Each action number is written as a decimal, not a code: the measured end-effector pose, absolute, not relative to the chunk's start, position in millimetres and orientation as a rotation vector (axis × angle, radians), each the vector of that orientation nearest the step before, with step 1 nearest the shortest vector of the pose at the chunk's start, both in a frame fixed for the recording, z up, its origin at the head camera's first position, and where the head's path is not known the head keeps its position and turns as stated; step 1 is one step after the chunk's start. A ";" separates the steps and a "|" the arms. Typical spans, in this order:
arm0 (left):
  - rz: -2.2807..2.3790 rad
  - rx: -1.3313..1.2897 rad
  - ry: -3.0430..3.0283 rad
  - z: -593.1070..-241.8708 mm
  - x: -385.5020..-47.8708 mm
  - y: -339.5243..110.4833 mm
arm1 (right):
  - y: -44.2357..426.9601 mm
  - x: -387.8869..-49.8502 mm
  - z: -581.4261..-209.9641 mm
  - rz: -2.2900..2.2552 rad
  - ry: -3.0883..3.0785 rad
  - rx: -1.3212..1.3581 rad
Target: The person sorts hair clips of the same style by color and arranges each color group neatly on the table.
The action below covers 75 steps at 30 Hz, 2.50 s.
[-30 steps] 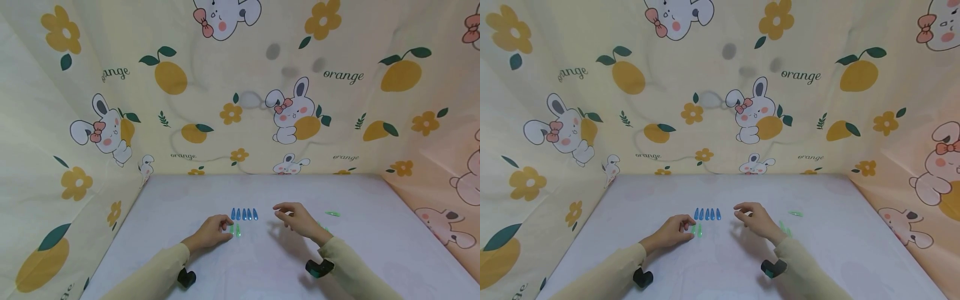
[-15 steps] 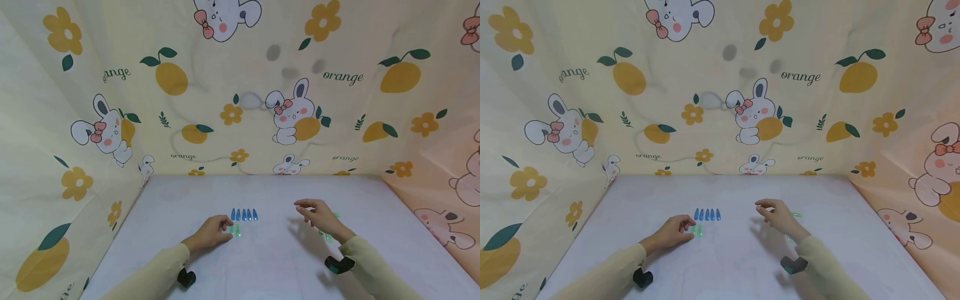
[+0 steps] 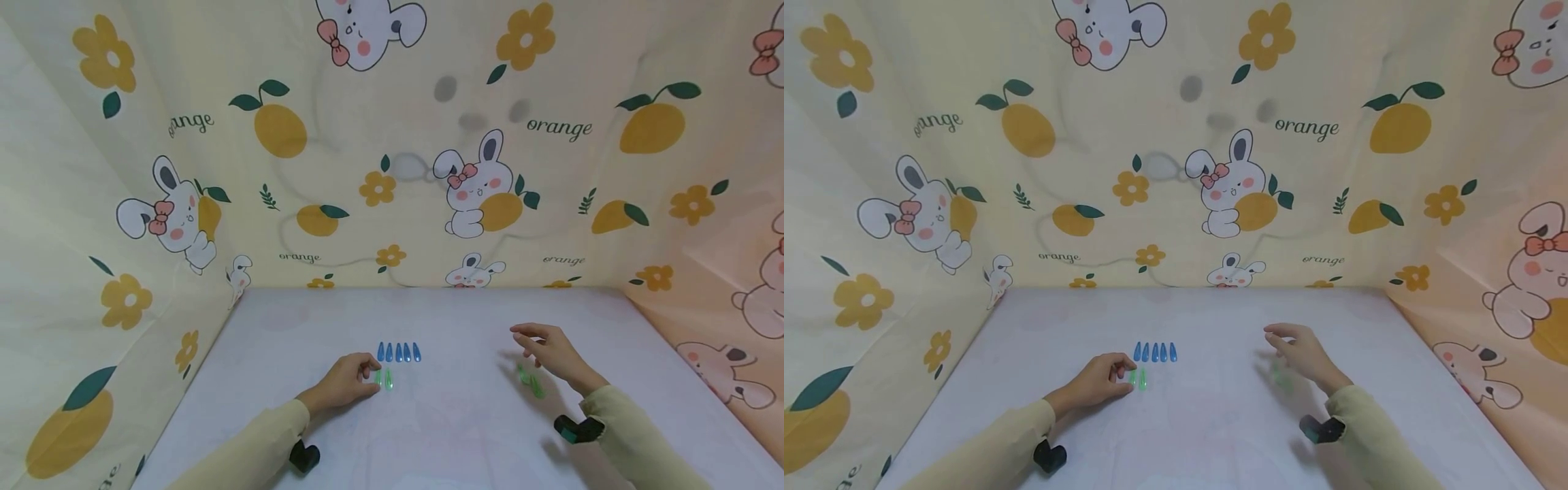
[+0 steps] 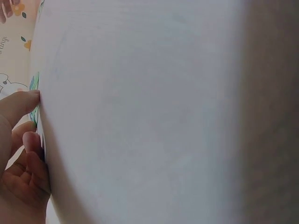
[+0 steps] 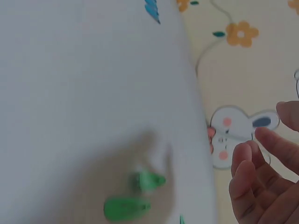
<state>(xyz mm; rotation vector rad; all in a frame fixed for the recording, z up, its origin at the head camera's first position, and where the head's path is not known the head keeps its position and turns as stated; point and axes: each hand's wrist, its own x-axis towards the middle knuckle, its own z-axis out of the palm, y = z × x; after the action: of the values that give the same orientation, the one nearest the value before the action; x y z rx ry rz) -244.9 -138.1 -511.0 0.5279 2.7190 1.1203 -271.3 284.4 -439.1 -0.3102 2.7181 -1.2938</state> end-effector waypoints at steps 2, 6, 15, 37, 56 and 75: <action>1.121 0.526 2.719 -511.0 -244.7 -138.3 | 290.4 -272.0 -439.9 -1.278 2.730 -0.289; 1.123 0.521 2.719 -510.5 -243.8 -139.1 | 302.0 -273.0 -440.8 -1.256 2.747 -0.280; 1.135 0.506 2.715 -512.9 -243.8 -140.1 | 333.6 -279.1 -448.6 -1.158 2.768 -0.322; 1.122 0.503 2.704 -511.9 -245.0 -138.0 | 363.5 -298.7 -490.9 -1.085 2.760 -0.188; 1.121 0.486 2.699 -509.2 -245.0 -137.7 | 358.3 -305.0 -489.0 -0.987 2.825 -0.210; 1.120 0.496 2.707 -505.1 -241.6 -136.9 | 359.7 -301.7 -488.1 -1.028 2.770 -0.226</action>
<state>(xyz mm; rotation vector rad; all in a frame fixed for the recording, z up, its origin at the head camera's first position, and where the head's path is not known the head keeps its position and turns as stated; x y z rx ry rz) -241.6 -136.9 -505.1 0.4963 2.7073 1.1196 -301.7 359.7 -488.1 -0.2258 2.7699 -1.0283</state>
